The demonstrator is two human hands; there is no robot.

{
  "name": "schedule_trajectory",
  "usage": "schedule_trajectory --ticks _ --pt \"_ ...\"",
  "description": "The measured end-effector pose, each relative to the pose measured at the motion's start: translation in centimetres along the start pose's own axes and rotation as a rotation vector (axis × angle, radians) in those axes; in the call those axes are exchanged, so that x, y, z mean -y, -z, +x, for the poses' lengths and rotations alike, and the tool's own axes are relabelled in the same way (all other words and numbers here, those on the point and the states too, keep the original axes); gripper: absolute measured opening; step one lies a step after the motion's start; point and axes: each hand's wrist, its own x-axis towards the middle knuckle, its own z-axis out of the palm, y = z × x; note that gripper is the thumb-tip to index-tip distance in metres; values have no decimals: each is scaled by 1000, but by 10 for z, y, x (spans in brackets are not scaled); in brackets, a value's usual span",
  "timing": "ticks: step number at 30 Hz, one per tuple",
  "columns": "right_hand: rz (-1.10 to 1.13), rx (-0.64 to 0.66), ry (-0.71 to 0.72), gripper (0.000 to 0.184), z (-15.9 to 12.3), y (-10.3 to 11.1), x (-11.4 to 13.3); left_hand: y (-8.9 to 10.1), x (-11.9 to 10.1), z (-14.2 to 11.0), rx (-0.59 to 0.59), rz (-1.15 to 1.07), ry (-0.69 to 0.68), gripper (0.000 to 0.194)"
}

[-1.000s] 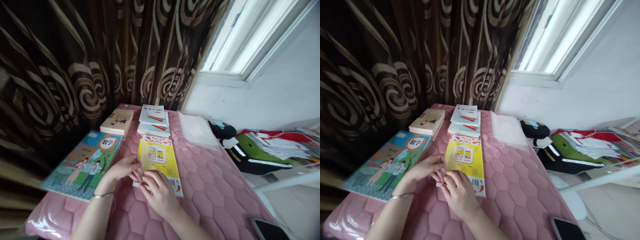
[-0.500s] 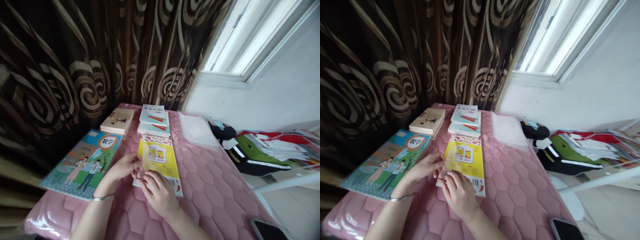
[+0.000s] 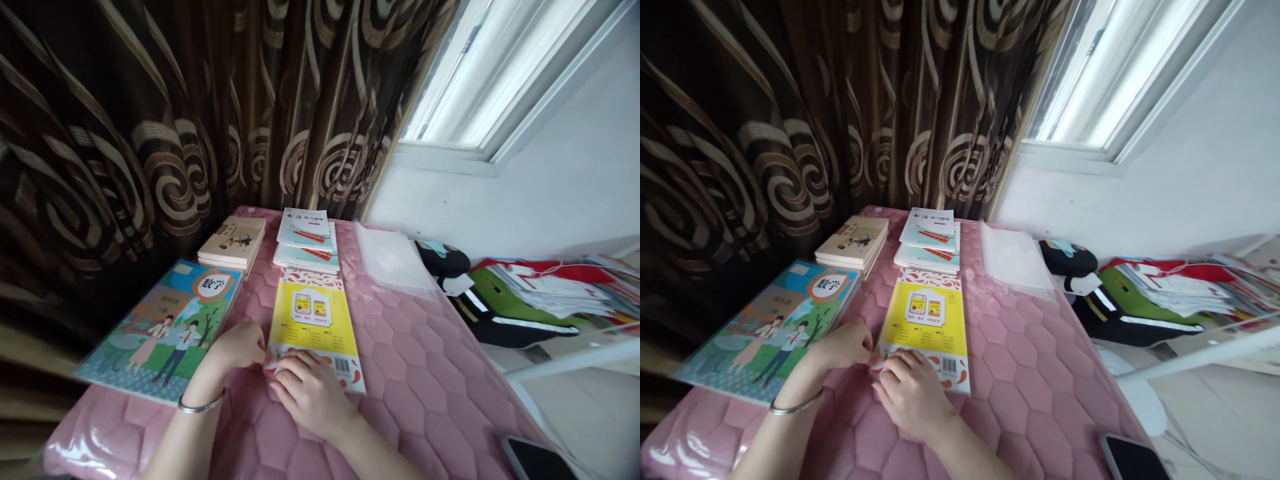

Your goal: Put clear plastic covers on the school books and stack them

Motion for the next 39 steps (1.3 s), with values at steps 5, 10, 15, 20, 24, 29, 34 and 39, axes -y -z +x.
schedule_trajectory --ticks 5,10,15,20,24,29,34,39 --pt "214 85 -231 19 3 1 -8 -1 0 3 100 -71 43 18" --pt "110 324 -311 36 26 0 -36 0 6 4 141 -148 -22 19" --pt "48 530 -177 59 41 -10 -49 0 8 5 145 -159 -20 19" --pt "32 572 -105 64 43 -16 -56 -2 8 7 119 -121 -28 19" --pt "2 653 -162 65 76 -23 -94 -4 8 7 114 -132 -13 18" --pt "-107 610 -388 72 125 -39 -132 -4 11 8 130 -122 28 17" --pt "-156 533 -490 66 116 -41 -107 -10 17 18 -94 -22 32 16" --pt "-89 427 -374 60 51 -30 -28 -23 4 34 -433 33 55 35"
